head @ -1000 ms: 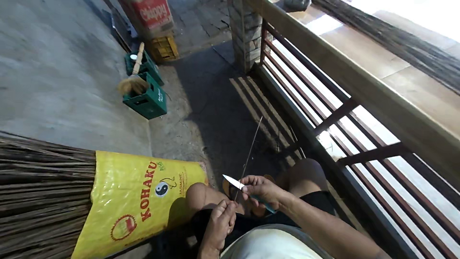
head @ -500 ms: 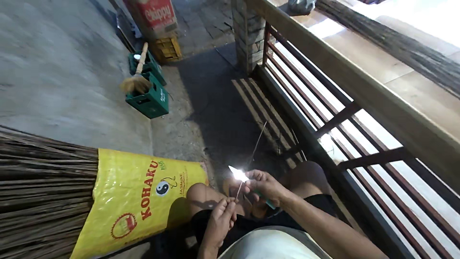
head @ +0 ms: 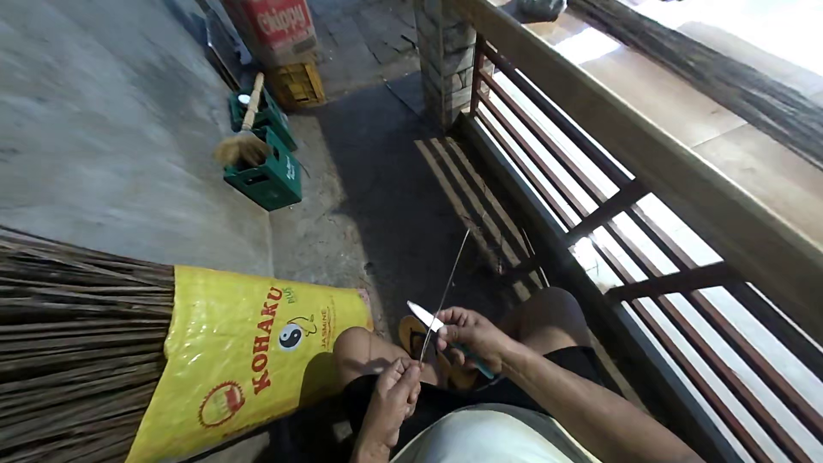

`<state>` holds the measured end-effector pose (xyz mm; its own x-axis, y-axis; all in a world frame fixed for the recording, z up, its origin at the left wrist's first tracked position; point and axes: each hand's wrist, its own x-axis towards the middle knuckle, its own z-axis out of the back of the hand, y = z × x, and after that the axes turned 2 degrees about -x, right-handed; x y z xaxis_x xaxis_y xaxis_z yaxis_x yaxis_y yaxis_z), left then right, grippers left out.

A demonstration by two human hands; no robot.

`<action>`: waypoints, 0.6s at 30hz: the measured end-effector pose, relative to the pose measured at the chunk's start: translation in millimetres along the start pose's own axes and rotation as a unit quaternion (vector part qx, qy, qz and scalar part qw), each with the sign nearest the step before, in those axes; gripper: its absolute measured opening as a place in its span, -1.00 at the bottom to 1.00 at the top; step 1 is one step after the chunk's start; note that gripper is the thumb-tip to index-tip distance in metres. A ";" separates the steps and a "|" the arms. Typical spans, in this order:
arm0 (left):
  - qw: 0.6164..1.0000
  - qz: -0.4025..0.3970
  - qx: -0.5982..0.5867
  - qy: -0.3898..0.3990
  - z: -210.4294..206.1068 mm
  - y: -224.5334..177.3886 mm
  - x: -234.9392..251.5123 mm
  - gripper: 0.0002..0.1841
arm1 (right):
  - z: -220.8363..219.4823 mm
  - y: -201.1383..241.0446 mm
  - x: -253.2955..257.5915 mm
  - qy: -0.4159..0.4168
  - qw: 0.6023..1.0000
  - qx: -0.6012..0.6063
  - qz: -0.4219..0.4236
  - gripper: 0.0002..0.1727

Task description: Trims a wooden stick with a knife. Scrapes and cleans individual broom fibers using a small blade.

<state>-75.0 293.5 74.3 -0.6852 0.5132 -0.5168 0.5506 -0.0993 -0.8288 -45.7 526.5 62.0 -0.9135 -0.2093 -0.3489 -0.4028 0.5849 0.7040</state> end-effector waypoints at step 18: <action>0.998 -0.013 0.044 -0.046 -2.2 9.1 9.8 -0.83 | -12.6 -24.3 2.7 -0.005 1.000 -0.019 0.011 -0.72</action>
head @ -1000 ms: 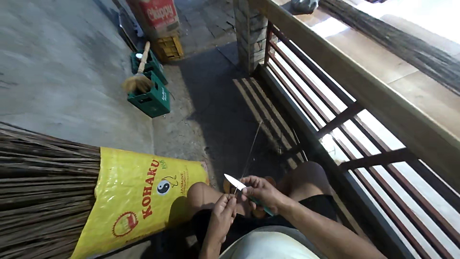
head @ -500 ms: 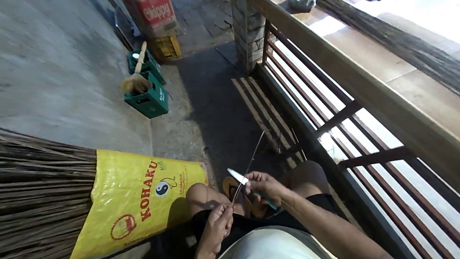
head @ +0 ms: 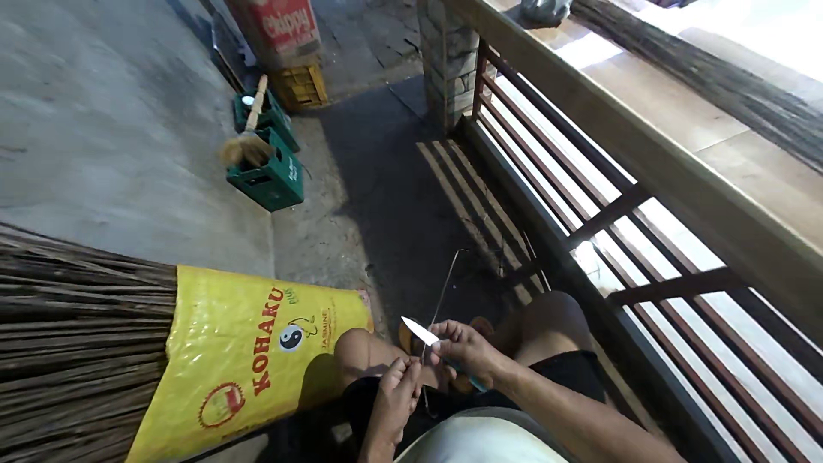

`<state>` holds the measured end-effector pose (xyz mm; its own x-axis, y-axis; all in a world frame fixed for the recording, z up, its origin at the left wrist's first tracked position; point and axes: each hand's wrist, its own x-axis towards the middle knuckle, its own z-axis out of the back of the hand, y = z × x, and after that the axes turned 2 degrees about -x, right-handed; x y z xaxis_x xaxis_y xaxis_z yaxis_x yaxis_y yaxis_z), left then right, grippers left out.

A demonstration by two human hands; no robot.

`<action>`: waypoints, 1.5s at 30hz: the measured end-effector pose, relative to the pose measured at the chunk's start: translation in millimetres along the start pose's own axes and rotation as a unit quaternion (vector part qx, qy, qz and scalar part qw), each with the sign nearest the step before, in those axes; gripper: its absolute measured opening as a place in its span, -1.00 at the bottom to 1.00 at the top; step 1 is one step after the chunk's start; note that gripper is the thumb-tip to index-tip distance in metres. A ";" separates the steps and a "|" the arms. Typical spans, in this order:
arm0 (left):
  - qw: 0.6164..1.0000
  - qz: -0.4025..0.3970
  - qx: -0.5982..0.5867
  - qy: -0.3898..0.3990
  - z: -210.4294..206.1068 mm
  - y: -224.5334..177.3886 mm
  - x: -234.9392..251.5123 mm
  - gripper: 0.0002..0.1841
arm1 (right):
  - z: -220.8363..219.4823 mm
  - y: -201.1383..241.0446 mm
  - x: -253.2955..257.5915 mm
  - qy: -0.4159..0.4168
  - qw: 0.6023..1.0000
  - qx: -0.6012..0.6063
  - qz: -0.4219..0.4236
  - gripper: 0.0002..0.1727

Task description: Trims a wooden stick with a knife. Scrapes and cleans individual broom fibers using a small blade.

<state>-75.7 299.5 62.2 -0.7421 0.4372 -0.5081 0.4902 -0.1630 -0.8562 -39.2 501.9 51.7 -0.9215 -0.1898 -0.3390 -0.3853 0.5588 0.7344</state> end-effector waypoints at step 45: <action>0.999 0.012 -0.043 0.010 18.8 -6.9 0.5 -0.84 | 55.6 46.8 24.4 -0.296 0.953 0.006 0.059 -0.70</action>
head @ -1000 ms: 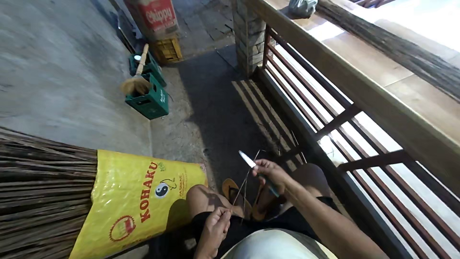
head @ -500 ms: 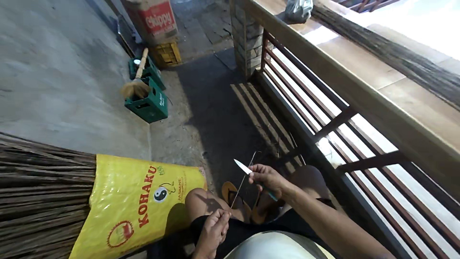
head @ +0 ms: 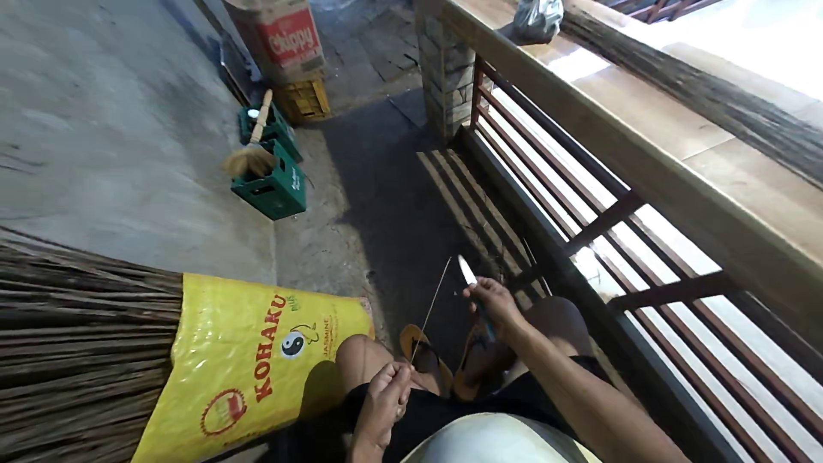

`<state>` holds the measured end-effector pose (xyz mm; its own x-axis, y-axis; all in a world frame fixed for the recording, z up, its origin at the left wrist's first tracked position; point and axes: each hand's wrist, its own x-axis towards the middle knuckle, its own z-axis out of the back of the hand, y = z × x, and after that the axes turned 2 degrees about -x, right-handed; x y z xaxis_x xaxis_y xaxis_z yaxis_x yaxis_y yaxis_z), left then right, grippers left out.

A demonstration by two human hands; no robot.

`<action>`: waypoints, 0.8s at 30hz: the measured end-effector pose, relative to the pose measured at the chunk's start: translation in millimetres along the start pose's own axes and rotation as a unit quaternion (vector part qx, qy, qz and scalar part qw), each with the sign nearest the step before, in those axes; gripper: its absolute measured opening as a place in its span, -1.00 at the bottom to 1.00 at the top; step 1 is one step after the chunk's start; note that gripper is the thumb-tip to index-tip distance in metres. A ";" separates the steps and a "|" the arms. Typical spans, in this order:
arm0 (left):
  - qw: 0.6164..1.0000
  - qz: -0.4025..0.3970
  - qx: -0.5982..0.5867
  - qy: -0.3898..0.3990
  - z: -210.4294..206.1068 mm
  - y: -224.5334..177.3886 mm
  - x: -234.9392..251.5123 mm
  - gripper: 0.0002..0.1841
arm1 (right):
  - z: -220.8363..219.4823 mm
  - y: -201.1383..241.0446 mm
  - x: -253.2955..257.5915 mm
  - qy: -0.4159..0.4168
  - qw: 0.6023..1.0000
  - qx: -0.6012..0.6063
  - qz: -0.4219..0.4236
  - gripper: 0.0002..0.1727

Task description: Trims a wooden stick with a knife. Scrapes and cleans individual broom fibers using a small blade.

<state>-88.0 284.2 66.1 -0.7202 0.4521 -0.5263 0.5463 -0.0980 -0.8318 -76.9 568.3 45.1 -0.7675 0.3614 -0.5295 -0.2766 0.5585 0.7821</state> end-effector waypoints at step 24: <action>0.981 -0.118 0.148 -0.047 -26.4 3.1 10.6 -0.88 | -26.4 -22.8 -48.7 0.321 0.944 -0.050 -0.054 -0.77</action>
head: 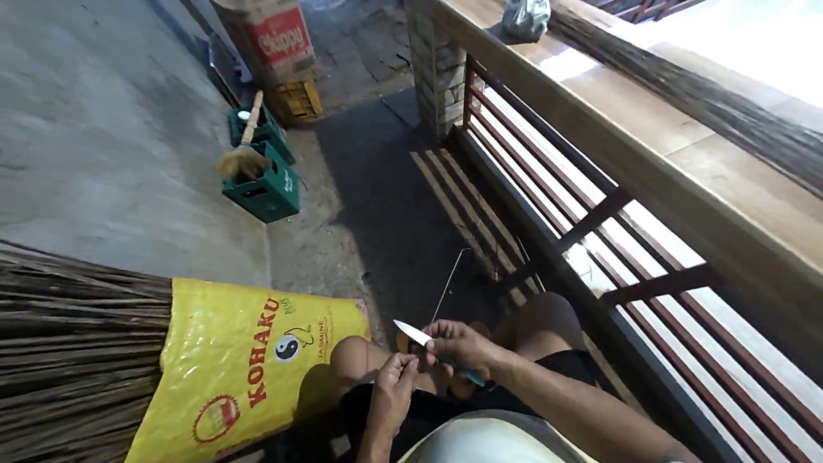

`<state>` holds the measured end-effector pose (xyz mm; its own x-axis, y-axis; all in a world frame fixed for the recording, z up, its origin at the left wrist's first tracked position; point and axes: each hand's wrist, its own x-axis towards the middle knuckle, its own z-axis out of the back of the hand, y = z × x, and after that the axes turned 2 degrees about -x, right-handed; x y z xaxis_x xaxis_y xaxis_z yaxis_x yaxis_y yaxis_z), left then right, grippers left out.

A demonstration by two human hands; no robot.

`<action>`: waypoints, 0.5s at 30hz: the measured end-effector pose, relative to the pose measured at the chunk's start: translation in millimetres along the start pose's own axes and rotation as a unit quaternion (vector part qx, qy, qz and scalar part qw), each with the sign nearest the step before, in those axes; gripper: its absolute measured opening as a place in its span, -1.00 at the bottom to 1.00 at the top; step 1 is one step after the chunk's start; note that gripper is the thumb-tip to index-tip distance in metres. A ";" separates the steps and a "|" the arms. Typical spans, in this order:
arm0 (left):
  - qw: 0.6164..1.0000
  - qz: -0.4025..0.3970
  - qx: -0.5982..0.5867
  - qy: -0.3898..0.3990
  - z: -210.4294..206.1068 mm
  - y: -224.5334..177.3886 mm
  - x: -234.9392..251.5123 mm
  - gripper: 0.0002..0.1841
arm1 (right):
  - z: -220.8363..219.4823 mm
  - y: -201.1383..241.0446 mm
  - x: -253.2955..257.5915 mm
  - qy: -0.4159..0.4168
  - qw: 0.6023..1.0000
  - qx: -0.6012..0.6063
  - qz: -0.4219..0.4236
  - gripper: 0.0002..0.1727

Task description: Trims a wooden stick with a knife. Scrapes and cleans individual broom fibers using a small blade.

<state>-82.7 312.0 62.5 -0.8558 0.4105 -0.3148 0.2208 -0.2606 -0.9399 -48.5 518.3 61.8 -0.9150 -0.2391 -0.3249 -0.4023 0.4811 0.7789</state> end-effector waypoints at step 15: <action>0.981 0.101 -0.148 0.075 8.2 -5.2 -0.2 -0.83 | -5.8 -28.7 -3.6 0.073 0.997 -0.022 -0.010 -0.68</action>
<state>-87.6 306.2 68.5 -0.7076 0.5060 -0.4932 0.5234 -0.0937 -0.8469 -33.5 500.5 43.6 -0.8913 -0.3705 -0.2613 -0.4157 0.4382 0.7969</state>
